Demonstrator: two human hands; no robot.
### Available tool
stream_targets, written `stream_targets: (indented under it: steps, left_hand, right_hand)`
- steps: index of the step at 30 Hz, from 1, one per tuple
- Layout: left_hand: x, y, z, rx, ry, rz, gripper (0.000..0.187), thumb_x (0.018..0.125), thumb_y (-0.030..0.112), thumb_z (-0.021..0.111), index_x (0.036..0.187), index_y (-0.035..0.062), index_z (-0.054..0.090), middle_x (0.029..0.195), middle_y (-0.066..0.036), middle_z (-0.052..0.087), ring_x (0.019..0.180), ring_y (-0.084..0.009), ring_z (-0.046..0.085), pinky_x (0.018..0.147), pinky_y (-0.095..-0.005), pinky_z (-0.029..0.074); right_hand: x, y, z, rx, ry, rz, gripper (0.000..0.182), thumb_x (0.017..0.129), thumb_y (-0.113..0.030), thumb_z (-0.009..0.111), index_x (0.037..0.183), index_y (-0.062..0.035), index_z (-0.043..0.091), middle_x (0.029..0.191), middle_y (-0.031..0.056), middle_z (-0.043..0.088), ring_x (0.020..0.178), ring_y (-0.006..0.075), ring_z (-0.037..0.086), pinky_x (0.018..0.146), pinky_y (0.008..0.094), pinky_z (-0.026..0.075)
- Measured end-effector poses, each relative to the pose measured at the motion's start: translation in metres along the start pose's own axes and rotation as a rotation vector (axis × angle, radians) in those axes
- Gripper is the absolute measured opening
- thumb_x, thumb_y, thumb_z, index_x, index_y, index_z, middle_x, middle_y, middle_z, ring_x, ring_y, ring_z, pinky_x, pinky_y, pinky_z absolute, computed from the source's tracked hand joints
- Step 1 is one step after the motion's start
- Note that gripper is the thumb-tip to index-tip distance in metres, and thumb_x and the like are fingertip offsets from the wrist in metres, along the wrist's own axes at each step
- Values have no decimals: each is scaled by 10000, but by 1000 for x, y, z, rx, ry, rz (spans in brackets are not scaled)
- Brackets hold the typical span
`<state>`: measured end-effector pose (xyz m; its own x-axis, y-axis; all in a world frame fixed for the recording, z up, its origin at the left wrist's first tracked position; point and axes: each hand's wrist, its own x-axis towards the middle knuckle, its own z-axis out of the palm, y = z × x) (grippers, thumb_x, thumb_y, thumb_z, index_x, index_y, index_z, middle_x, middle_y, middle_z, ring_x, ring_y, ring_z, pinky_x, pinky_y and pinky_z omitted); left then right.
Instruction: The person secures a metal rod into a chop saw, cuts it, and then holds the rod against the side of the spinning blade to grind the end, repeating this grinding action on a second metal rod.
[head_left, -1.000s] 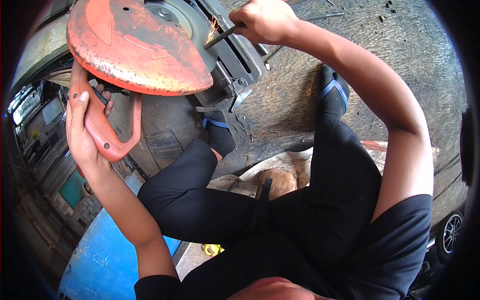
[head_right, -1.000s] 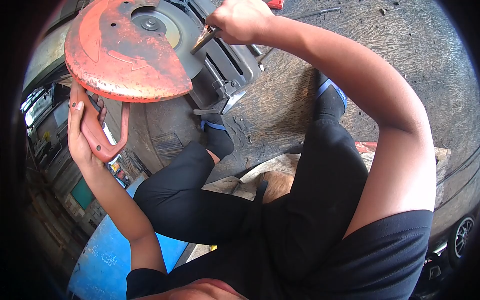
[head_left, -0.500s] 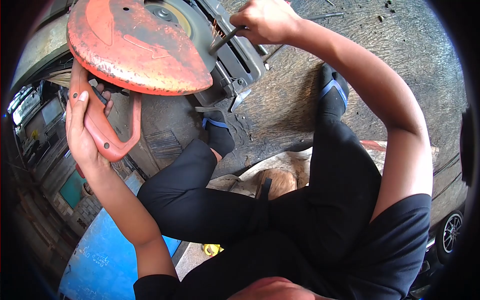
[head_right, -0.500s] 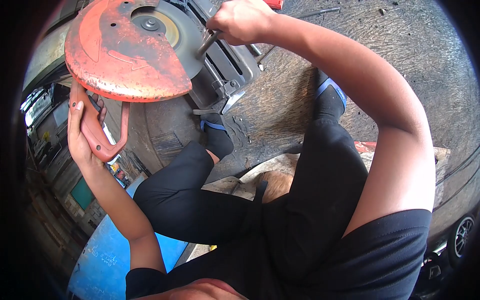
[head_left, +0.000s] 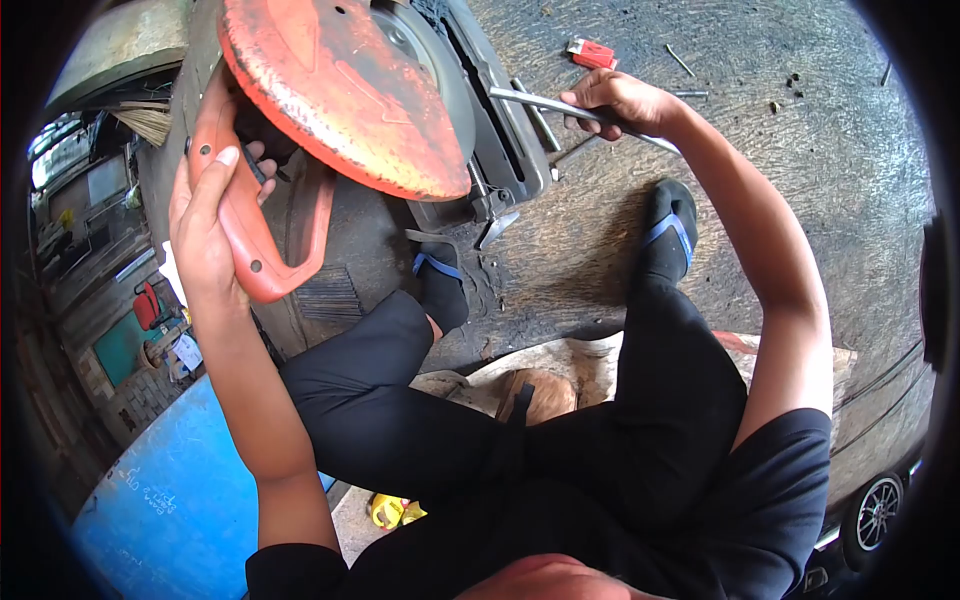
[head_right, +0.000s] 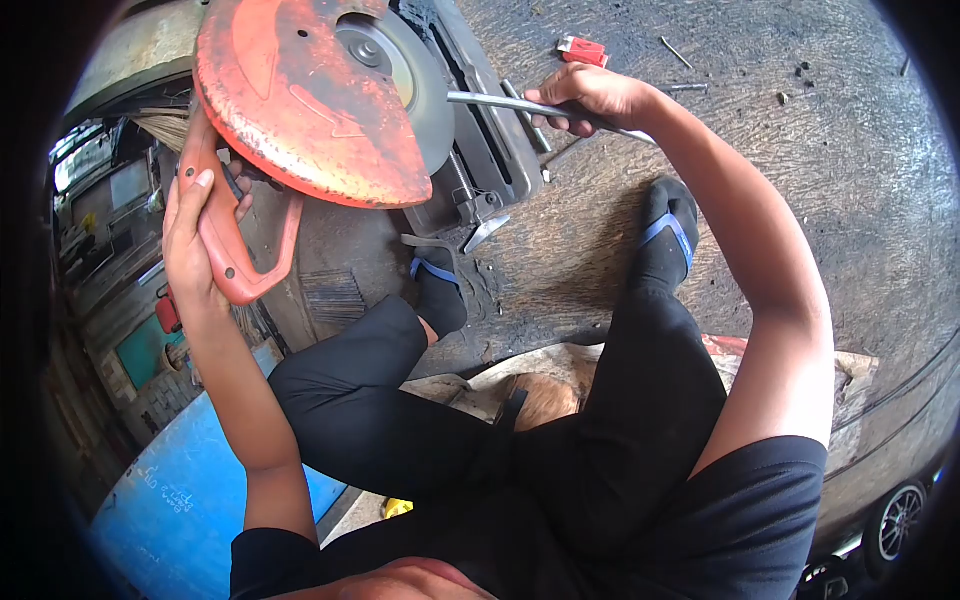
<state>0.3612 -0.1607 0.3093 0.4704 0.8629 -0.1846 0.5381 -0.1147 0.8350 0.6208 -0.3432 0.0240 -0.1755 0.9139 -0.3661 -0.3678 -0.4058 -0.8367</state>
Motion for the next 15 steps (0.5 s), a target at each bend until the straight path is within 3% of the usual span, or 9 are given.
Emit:
stream_targets:
  steps: [7,8,15]
  left_hand:
    - [0,-1,1,-6,14,12,456,902,189,602,1291,-11,472,1022,-145,624,880,-201,648,773,-312,529]
    - [1,-2,-1,-23,-2,3,460,900,190,606,1290,-12,472,1023,-147,623,873,-204,649,772,-313,528]
    - [0,-2,-2,-43,-30,3,456,895,189,614,1281,-10,476,1023,-150,620,860,-218,650,768,-318,524]
  right_hand:
    - [-2,-11,3,257,-169,80,341,956,-340,557,939,-7,627,569,-10,457,411,42,364,376,190,304]
    - [-1,-13,5,294,-173,94,353,963,-350,545,880,-15,622,515,4,459,380,59,375,358,194,300]
    - [0,-12,4,309,-272,93,340,963,-328,541,877,-7,618,496,-2,436,373,56,348,350,200,277]
